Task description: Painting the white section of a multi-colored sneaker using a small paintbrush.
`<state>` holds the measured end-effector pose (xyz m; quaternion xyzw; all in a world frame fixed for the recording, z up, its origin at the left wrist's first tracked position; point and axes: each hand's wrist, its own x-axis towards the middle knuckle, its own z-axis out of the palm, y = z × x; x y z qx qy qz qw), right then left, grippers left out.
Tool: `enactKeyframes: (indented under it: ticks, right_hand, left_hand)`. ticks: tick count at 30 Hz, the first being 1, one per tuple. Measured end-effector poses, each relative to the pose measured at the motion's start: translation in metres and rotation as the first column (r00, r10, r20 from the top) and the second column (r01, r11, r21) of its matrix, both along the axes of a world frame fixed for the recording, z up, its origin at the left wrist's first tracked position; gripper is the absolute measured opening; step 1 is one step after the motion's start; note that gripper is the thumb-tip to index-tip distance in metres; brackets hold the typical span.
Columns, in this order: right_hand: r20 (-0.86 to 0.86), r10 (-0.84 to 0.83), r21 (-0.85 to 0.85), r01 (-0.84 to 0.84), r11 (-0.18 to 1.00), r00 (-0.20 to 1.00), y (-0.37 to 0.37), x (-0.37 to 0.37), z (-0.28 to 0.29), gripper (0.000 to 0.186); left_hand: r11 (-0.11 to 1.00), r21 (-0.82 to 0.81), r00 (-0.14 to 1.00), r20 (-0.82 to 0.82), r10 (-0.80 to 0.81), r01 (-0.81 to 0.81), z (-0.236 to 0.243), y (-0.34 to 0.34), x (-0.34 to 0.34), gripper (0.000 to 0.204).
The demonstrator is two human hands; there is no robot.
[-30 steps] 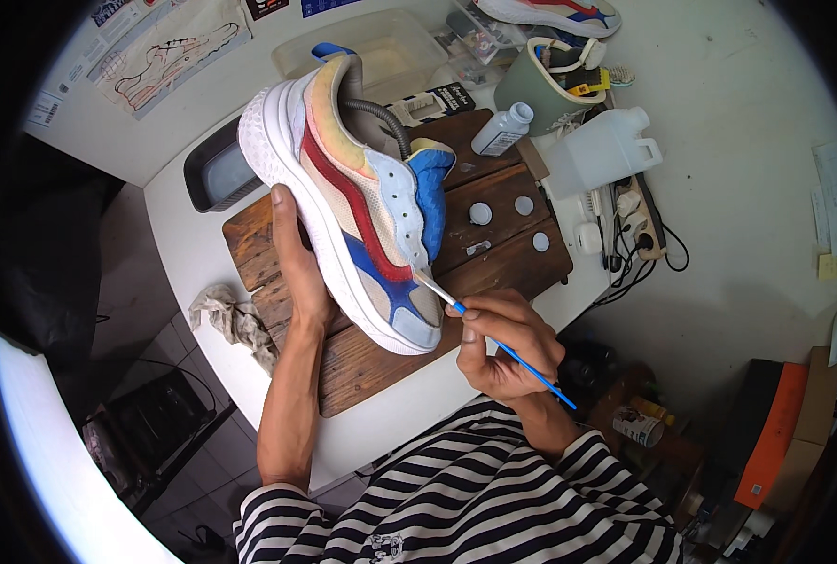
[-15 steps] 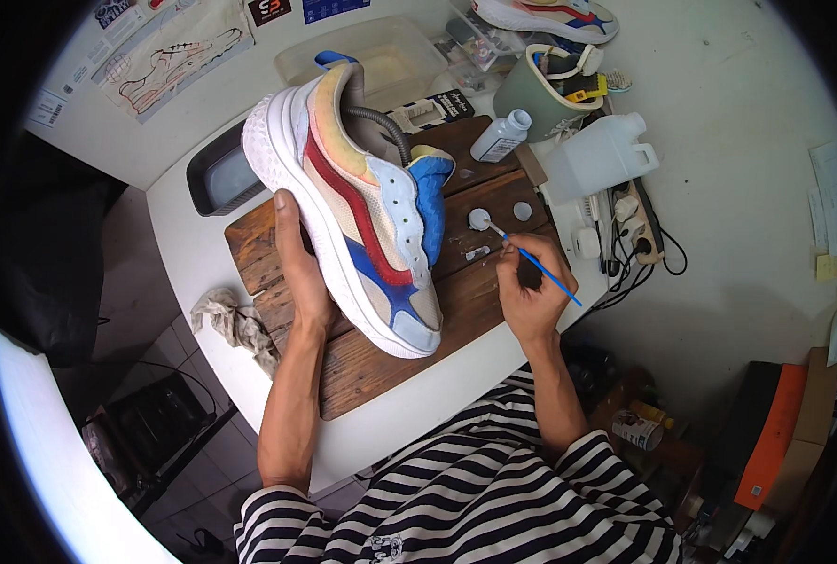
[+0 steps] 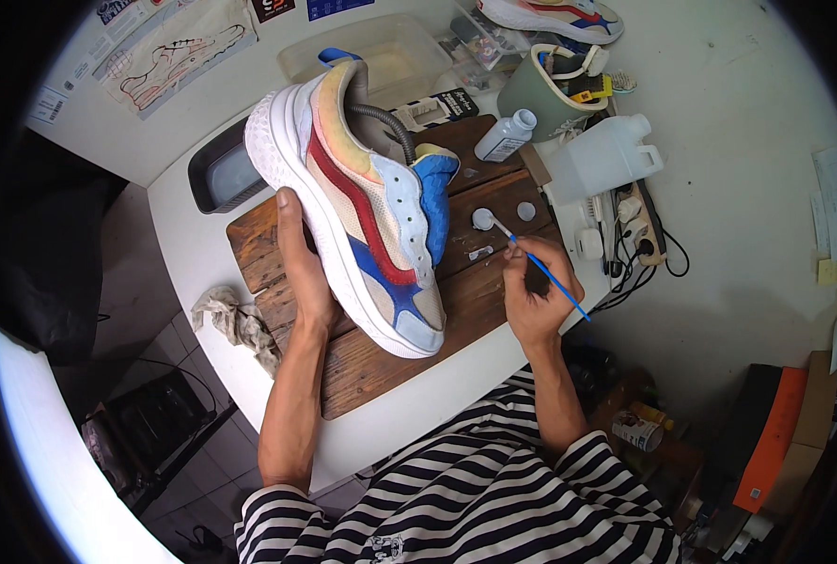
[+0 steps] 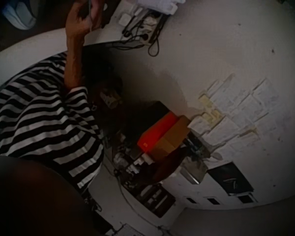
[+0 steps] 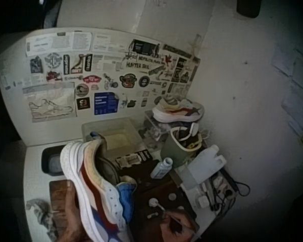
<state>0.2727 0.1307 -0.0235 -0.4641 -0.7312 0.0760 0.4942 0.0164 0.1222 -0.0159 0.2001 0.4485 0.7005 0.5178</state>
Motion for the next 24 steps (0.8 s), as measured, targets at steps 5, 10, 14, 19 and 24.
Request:
enactKeyframes:
  ticks: [5,10,14,19,24]
  right_hand:
    - [-0.101,0.206,0.09,-0.198,0.976,0.973,-0.034,-0.014,0.033,0.016]
    - [-0.049,0.349,0.097,-0.343,0.934,0.936,-0.05,-0.03,0.044,0.014]
    - [-0.057,0.378,0.073,-0.374,0.925,0.924,-0.05,-0.031,0.044,0.016]
    - [-0.055,0.388,0.076,-0.384,0.92,0.92,-0.05,-0.034,0.043,0.015]
    - [-0.056,0.388,0.079,-0.383,0.92,0.92,-0.051,-0.033,0.043,0.017]
  left_hand:
    - [0.999,0.002,0.999,0.03,-0.033,0.033,-0.003,-0.001,-0.003,0.071]
    - [1.0,-0.003,0.999,0.037,-0.03,0.03,0.0,-0.001,-0.001,0.07]
    - [1.0,0.001,0.999,0.035,-0.027,0.027,-0.001,0.001,0.0,0.07]
    - [1.0,0.01,0.999,0.029,-0.024,0.024,0.0,-0.001,-0.001,0.069]
    - [1.0,0.016,1.0,0.027,0.001,-0.001,-0.001,0.001,0.0,0.068]
